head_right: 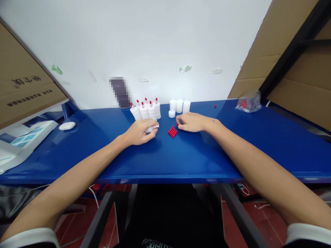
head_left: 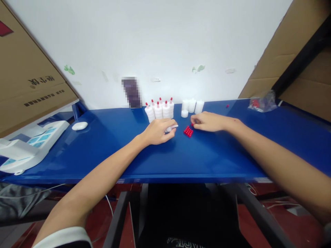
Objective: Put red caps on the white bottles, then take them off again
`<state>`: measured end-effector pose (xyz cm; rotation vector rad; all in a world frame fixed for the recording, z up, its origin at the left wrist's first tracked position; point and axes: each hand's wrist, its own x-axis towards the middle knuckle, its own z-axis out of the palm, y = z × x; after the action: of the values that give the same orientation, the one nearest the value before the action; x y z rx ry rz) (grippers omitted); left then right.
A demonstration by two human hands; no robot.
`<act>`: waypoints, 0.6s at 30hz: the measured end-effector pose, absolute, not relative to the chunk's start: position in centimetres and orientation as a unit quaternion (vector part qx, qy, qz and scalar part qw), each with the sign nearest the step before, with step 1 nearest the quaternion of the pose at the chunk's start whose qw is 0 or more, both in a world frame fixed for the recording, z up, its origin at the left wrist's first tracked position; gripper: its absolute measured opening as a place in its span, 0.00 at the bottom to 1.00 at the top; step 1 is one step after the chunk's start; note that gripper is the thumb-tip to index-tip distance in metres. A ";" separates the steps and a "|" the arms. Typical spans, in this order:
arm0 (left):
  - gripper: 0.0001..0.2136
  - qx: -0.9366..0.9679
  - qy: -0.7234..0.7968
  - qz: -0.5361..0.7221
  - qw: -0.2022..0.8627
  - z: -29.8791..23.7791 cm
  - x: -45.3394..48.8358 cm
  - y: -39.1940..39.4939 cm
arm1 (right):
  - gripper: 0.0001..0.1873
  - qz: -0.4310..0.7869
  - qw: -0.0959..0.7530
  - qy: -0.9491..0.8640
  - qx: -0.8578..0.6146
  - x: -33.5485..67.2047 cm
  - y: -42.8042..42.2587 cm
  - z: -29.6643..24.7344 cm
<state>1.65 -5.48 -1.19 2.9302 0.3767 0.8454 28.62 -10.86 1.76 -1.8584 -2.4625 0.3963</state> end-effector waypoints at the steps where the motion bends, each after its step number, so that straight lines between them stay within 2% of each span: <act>1: 0.12 0.953 0.122 0.275 0.033 -1.2 1.7 -5.5 | 0.05 0.124 0.016 -0.794 -0.595 28.6 -10.8 1.7; 9: 0.11 0.941 0.115 0.318 0.026 -1.2 1.7 -5.6 | 0.06 0.126 0.048 -0.813 -0.566 28.2 -10.9 1.5; 18: 0.11 0.945 0.117 0.303 0.027 -1.1 1.7 -5.6 | 0.04 0.165 0.057 -0.811 -0.559 28.0 -11.0 1.7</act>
<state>1.70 -5.58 -1.10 2.9198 0.3623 0.9358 28.01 -11.04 1.66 -1.6945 -2.4576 0.4988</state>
